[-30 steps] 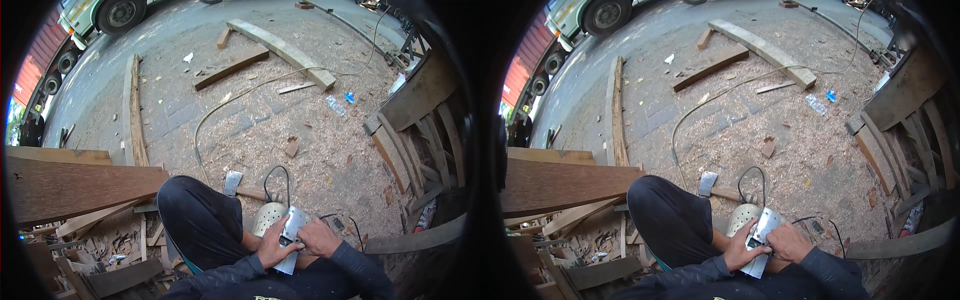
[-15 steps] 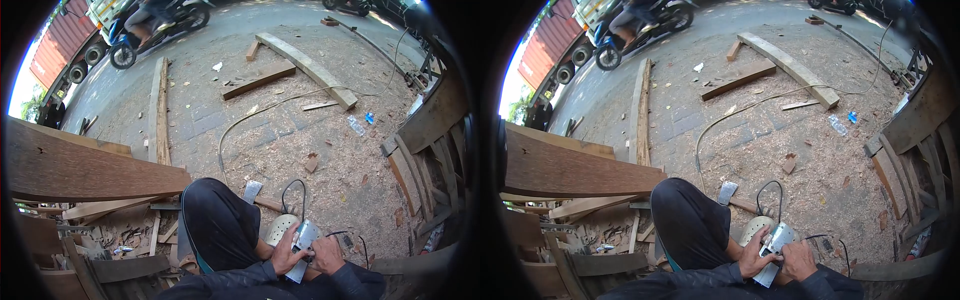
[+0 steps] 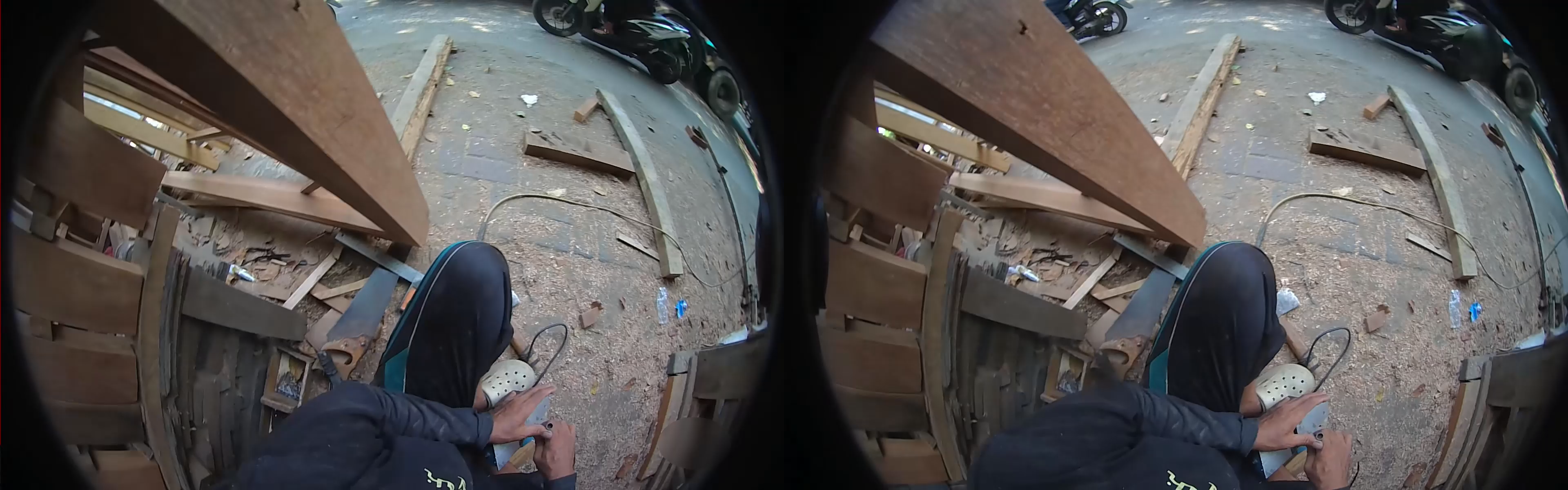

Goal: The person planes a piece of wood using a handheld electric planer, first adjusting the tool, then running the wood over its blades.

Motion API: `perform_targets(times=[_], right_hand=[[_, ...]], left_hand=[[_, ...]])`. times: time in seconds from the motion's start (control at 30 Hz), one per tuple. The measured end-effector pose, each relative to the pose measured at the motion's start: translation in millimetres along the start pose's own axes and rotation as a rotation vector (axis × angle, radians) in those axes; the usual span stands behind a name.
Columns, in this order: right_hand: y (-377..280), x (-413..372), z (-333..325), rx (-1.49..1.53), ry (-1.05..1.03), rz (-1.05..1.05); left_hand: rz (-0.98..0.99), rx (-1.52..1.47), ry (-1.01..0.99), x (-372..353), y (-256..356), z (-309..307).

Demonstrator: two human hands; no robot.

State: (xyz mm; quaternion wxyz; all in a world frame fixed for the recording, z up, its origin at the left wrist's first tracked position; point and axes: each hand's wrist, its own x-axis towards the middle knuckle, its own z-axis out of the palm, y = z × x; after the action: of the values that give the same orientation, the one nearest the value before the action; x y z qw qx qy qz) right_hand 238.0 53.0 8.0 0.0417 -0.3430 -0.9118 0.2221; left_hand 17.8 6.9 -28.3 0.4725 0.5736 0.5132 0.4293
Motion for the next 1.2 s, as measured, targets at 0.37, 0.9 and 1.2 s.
perform_targets(times=[0.37, 0.9, 1.2], right_hand=[[-22, 3, 4, -0.091, 0.126, 0.157], [-21, 16, -58, 0.071, 0.111, 0.100], [-11, -32, -31, 0.115, 0.033, 0.183]], left_hand=[[0.028, -0.012, 0.065, 2, 2, -2], [-0.257, -0.307, 0.084, -10, -9, -21], [-0.456, -0.083, -0.011, -16, -39, -15]])
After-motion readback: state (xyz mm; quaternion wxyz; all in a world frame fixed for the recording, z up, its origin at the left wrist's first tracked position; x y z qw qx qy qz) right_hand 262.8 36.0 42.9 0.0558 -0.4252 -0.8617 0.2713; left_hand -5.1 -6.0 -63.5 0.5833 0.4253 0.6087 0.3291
